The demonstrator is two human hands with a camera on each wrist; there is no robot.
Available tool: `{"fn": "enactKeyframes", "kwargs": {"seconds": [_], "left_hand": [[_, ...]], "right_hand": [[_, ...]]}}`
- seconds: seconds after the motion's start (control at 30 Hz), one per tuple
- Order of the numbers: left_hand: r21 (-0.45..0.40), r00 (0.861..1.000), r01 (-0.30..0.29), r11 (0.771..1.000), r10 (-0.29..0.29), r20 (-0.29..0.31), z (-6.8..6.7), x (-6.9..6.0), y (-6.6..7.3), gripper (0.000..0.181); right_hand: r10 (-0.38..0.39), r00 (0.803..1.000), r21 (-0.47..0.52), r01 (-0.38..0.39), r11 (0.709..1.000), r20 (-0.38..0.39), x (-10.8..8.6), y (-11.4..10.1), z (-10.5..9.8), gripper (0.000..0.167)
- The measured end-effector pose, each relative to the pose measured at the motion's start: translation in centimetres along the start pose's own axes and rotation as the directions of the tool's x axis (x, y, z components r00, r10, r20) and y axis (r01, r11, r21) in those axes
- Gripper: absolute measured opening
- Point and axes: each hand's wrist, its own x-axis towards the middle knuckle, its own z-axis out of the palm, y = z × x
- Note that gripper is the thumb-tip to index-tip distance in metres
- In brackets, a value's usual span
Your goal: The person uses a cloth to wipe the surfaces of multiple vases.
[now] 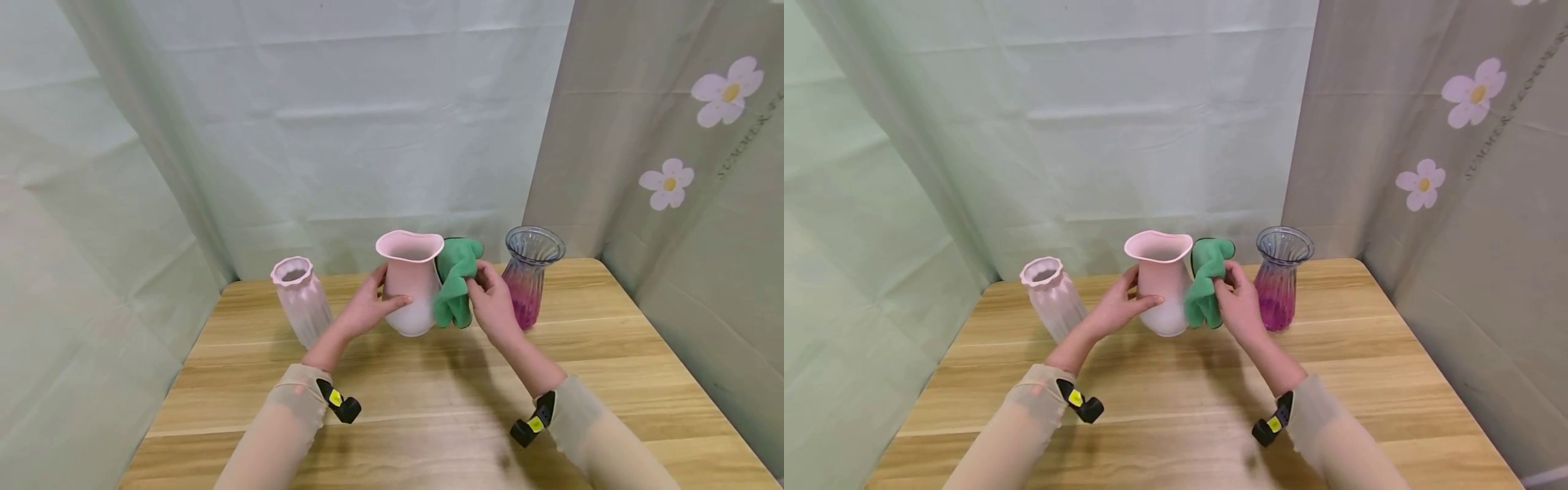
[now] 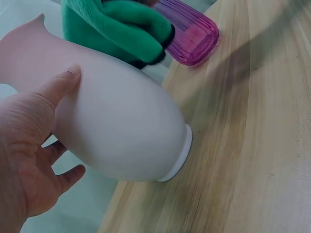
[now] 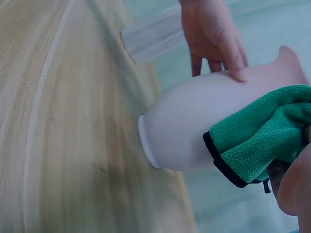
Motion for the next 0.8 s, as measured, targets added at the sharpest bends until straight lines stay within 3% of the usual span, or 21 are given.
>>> {"fn": "enactKeyframes", "kwargs": {"seconds": [0.2, 0.53, 0.8], "left_hand": [[0.040, 1.000, 0.017, 0.999, -0.016, -0.009, 0.0, -0.1, 0.1, 0.082], [0.058, 1.000, 0.008, 0.998, -0.008, -0.007, 0.0, 0.1, -0.2, 0.083], [0.047, 1.000, 0.014, 0.999, -0.014, 0.000, 0.0, 0.1, -0.1, 0.084]], "right_hand": [[-0.062, 0.998, 0.002, 0.062, 0.998, -0.006, -0.4, -1.5, -1.0, 0.028], [-0.008, 1.000, 0.034, 0.008, 0.999, -0.009, -1.4, -2.6, -1.8, 0.033], [0.022, 0.999, 0.081, -0.025, 0.996, 0.031, -3.8, -3.2, -3.2, 0.021]]}}
